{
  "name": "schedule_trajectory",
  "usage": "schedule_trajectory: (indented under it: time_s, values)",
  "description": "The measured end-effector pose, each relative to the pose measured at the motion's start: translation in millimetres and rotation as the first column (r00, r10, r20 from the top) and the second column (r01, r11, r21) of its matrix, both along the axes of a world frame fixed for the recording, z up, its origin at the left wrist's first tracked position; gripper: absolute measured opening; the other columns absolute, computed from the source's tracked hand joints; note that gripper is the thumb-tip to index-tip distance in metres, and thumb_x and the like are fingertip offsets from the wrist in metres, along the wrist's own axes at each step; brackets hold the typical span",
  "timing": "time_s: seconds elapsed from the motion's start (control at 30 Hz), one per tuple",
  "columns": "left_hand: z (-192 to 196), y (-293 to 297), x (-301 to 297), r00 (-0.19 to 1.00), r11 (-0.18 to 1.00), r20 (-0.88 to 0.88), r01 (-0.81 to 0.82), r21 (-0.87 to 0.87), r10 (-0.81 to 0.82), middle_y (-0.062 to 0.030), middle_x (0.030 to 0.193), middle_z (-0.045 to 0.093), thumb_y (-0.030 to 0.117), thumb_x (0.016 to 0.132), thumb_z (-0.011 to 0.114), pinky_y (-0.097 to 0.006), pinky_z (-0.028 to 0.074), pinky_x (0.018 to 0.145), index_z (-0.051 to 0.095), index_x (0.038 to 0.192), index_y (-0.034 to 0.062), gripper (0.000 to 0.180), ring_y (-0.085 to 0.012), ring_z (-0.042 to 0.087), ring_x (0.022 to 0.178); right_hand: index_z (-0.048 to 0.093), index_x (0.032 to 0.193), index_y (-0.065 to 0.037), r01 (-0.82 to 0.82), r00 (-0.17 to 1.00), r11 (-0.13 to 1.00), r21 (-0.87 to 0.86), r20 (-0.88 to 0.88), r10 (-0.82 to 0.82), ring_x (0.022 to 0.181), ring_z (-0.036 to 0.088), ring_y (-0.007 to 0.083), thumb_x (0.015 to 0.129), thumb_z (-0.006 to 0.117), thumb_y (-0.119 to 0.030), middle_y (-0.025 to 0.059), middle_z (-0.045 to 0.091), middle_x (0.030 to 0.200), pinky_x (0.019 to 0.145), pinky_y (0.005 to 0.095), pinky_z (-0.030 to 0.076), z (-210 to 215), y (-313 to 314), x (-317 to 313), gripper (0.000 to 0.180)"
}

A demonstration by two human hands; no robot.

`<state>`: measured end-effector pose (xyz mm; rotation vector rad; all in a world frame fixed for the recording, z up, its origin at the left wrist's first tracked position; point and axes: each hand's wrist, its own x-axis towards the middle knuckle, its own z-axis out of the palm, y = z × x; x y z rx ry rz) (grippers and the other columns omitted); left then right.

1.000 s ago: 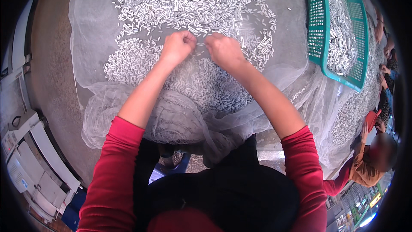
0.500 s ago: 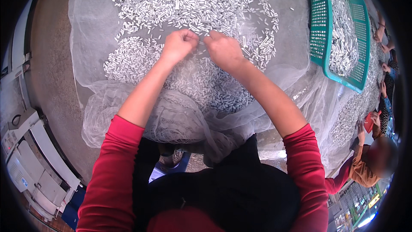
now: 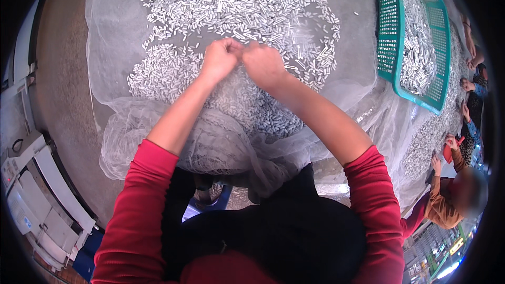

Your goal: The person sorts small silver fish by hand on a large white sheet, picking them up and placing them into a green basket. The person works continuously, moving fish from the pile into the basket.

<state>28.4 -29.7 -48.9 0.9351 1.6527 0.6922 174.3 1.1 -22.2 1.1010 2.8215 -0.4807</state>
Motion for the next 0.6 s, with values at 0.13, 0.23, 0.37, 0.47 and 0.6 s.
schedule_trajectory:
  time_s: [0.13,0.23,0.37,0.47,0.6]
  values:
    - [0.2,-1.4,4.7,0.985,0.993,0.125,-0.117,0.007,0.116,-0.0075,0.078,0.069,0.008,0.081,0.063,-0.025,0.050,0.060,0.068,0.094,-0.0007,0.016,-0.0104,0.062,0.064,0.064,0.079,-0.005,0.145,0.977,0.986,-0.085,-0.147,-0.156,0.075,0.066,0.0315,0.077,0.059,-0.008,0.0148,0.062,0.087,0.064,0.0405,0.054,-3.5,8.9,12.1,0.006]
    - [1.1,-1.2,9.4,0.931,0.965,0.255,-0.248,-0.083,0.261,-0.0070,0.079,0.069,0.009,0.082,0.065,-0.025,0.049,0.058,0.068,0.094,-0.0010,0.016,-0.0095,0.061,0.062,0.063,0.079,-0.006,0.181,0.956,0.977,-0.110,-0.215,-0.201,0.073,0.066,0.0328,0.077,0.059,-0.008,0.0156,0.062,0.083,0.064,0.0418,0.054,-7.9,7.2,18.8,0.005]
    - [2.0,0.5,12.9,0.959,0.967,0.129,-0.247,-0.056,0.252,-0.0072,0.078,0.068,0.009,0.083,0.066,-0.024,0.049,0.057,0.068,0.094,-0.0022,0.016,-0.0102,0.061,0.062,0.062,0.081,-0.006,0.185,0.946,0.977,-0.104,-0.250,-0.206,0.072,0.065,0.0329,0.077,0.059,-0.008,0.0155,0.062,0.082,0.065,0.0414,0.054,-9.9,3.0,18.1,0.005]
    - [1.9,-1.3,14.8,0.977,0.977,0.036,-0.212,0.000,0.212,-0.0076,0.078,0.069,0.008,0.083,0.066,-0.024,0.049,0.058,0.068,0.093,-0.0026,0.015,-0.0102,0.062,0.063,0.063,0.082,-0.006,0.147,0.954,0.988,-0.046,-0.256,-0.154,0.072,0.066,0.0319,0.076,0.059,-0.008,0.0142,0.062,0.082,0.064,0.0407,0.054,-7.4,3.2,14.2,0.007]
    - [4.0,-3.8,17.3,0.952,0.963,0.143,-0.266,-0.044,0.270,-0.0089,0.082,0.069,0.006,0.085,0.065,-0.023,0.050,0.064,0.067,0.096,-0.0041,0.016,-0.0105,0.063,0.070,0.068,0.092,-0.006,0.046,0.996,0.994,-0.102,-0.074,-0.054,0.082,0.067,0.0260,0.079,0.059,-0.010,0.0126,0.065,0.091,0.068,0.0359,0.056,-1.1,7.0,3.8,0.017]
